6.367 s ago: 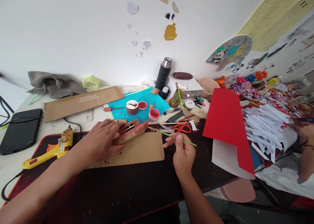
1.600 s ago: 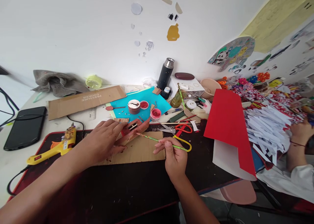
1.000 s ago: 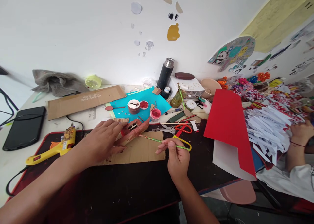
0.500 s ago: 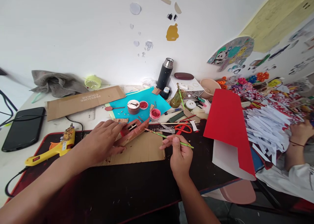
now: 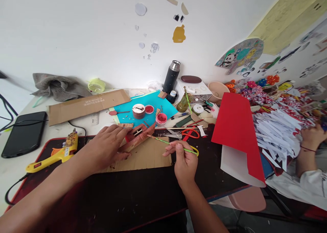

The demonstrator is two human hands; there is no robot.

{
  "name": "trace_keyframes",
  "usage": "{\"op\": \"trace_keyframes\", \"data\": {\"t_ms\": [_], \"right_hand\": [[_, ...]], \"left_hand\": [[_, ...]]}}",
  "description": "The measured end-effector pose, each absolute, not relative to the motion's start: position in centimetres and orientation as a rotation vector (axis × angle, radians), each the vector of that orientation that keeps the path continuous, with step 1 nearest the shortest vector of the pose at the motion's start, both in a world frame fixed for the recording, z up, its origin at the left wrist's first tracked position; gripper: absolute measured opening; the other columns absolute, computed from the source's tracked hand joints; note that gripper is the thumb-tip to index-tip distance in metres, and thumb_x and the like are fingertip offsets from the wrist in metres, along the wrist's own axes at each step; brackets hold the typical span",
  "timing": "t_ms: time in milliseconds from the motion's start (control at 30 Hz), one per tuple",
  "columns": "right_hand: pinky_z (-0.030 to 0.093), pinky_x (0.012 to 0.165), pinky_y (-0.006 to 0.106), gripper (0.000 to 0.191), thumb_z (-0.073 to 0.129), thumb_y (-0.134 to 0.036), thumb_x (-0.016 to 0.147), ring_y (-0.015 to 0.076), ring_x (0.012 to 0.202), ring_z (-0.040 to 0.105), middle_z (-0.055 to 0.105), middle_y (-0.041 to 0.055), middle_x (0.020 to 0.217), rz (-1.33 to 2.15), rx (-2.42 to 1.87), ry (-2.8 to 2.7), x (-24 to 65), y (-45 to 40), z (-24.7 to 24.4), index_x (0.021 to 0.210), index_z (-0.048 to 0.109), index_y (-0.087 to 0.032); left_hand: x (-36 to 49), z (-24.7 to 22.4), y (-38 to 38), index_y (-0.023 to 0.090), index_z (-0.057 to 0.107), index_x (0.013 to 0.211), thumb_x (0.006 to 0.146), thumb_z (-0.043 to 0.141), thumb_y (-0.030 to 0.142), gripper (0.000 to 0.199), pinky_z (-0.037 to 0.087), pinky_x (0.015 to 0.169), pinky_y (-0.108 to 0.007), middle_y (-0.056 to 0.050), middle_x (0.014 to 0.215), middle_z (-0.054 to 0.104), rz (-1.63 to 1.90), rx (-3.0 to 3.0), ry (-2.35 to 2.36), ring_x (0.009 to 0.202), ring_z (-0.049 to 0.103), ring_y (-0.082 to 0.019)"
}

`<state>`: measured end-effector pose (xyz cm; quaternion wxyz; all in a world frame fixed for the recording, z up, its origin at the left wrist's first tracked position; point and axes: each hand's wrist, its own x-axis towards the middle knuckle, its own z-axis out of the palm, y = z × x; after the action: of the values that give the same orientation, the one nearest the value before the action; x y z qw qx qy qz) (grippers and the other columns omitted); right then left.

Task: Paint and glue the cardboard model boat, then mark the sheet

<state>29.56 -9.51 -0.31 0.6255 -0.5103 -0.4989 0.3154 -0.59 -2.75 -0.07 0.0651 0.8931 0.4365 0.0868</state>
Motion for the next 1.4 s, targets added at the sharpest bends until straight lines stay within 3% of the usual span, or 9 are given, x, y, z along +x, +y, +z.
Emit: {"op": "trace_keyframes", "data": {"t_ms": [300, 633, 800, 1067, 1400], "right_hand": [[0.064, 0.058, 0.030, 0.043, 0.060, -0.054, 0.114, 0.0195, 0.055, 0.079, 0.082, 0.0026, 0.075, 0.671, -1.224, -1.113, 30.0, -10.0, -0.2, 0.092, 0.075, -0.021], [0.066, 0.058, 0.031, 0.034, 0.061, -0.045, 0.115, 0.0197, 0.059, 0.081, 0.084, 0.0041, 0.081, 0.848, -1.025, -1.268, 27.9, -11.8, -0.2, 0.098, 0.080, -0.023], [0.066, 0.061, 0.030, 0.034, 0.059, -0.044, 0.116, 0.0195, 0.061, 0.082, 0.084, 0.0044, 0.083, 0.822, -1.056, -1.338, 28.1, -11.6, -0.5, 0.098, 0.080, -0.023], [0.065, 0.057, 0.031, 0.039, 0.059, -0.050, 0.115, 0.0199, 0.057, 0.080, 0.083, 0.0041, 0.080, 0.779, -1.100, -1.242, 28.7, -11.5, 0.2, 0.095, 0.078, -0.022], [0.065, 0.056, 0.029, 0.038, 0.061, -0.051, 0.114, 0.0192, 0.057, 0.080, 0.083, 0.0026, 0.079, 0.759, -1.132, -1.210, 28.6, -11.1, -0.3, 0.094, 0.078, -0.022]], "left_hand": [[-0.2, 0.0, -3.2, 0.023, 0.045, 0.167, 0.103, 0.067, 0.055, 0.075, 0.046, 0.119, -0.050, -0.016, 0.155, 0.068, 0.322, 2.722, 1.337, 0.143, 0.060, -0.039], [-0.1, -0.1, -3.2, 0.019, 0.047, 0.164, 0.104, 0.063, 0.053, 0.071, 0.045, 0.118, -0.050, -0.018, 0.152, 0.069, 0.276, 2.788, 1.343, 0.142, 0.062, -0.039], [-0.2, -0.5, -3.0, 0.023, 0.048, 0.164, 0.101, 0.068, 0.053, 0.072, 0.045, 0.119, -0.050, -0.017, 0.153, 0.069, 0.267, 2.771, 1.368, 0.144, 0.062, -0.039], [-0.3, 0.1, -2.9, 0.019, 0.050, 0.164, 0.100, 0.072, 0.060, 0.080, 0.045, 0.118, -0.049, -0.019, 0.154, 0.069, 0.170, 2.755, 1.340, 0.145, 0.060, -0.040], [-0.1, 0.1, -3.1, 0.024, 0.046, 0.167, 0.099, 0.071, 0.048, 0.076, 0.042, 0.120, -0.051, -0.016, 0.156, 0.068, 0.165, 2.735, 1.363, 0.146, 0.059, -0.040]]}}
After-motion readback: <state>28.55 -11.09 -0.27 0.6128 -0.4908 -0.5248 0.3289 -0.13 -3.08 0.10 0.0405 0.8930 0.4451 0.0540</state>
